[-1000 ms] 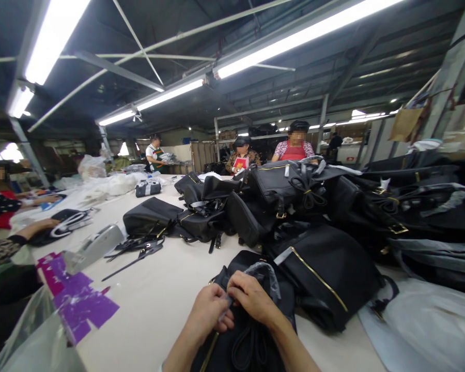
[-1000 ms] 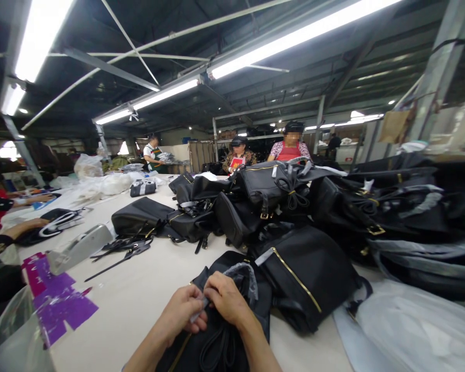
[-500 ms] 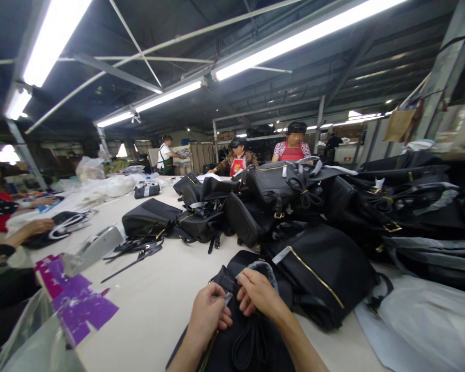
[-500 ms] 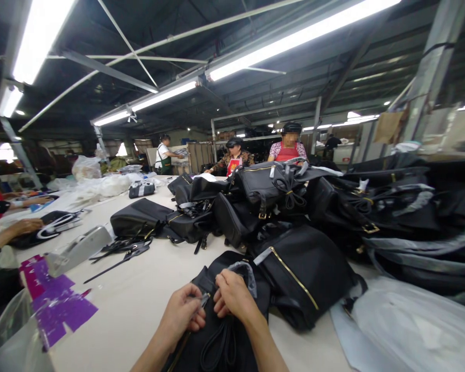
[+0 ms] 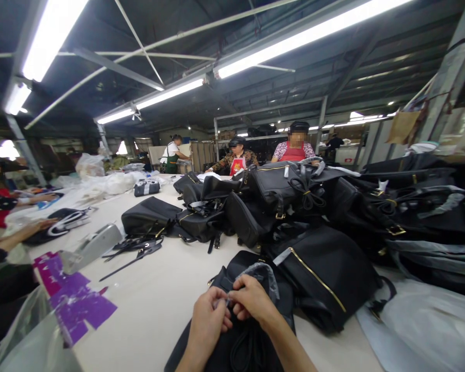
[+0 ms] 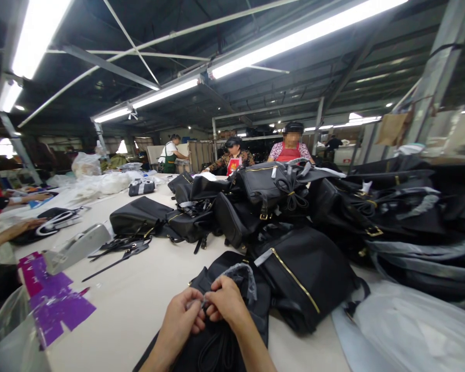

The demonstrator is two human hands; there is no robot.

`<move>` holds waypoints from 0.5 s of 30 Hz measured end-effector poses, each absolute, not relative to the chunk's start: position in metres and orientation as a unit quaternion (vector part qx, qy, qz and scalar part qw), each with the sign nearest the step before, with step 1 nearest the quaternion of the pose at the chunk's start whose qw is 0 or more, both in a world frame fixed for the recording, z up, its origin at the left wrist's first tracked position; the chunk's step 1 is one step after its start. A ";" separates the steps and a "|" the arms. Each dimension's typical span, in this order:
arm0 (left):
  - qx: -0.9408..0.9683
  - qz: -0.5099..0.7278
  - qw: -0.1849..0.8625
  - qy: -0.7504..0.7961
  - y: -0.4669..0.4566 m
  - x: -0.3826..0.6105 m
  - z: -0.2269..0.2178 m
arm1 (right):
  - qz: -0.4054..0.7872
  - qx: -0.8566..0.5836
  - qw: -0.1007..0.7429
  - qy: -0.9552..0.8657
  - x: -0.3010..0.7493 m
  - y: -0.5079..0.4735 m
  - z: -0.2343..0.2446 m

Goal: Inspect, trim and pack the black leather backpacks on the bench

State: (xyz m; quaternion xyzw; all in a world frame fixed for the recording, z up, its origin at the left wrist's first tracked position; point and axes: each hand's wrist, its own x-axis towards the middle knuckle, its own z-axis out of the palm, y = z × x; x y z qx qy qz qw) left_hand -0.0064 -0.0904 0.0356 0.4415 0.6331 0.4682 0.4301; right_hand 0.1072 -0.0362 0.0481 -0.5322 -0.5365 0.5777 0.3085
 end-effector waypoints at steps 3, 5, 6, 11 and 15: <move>0.439 0.459 0.446 0.631 -0.089 -0.008 0.036 | 0.572 -0.549 0.299 -0.530 0.104 -0.034 0.044; 0.429 0.448 0.465 0.631 -0.087 -0.009 0.038 | 0.568 -0.555 0.295 -0.531 0.103 -0.034 0.043; 0.421 0.442 0.477 0.632 -0.086 -0.011 0.039 | 0.567 -0.555 0.295 -0.533 0.103 -0.034 0.042; 0.390 0.416 0.515 0.640 -0.082 -0.016 0.044 | 0.561 -0.547 0.302 -0.543 0.104 -0.035 0.041; 0.388 0.390 0.509 0.662 -0.079 -0.014 0.047 | 0.556 -0.551 0.304 -0.544 0.103 -0.033 0.036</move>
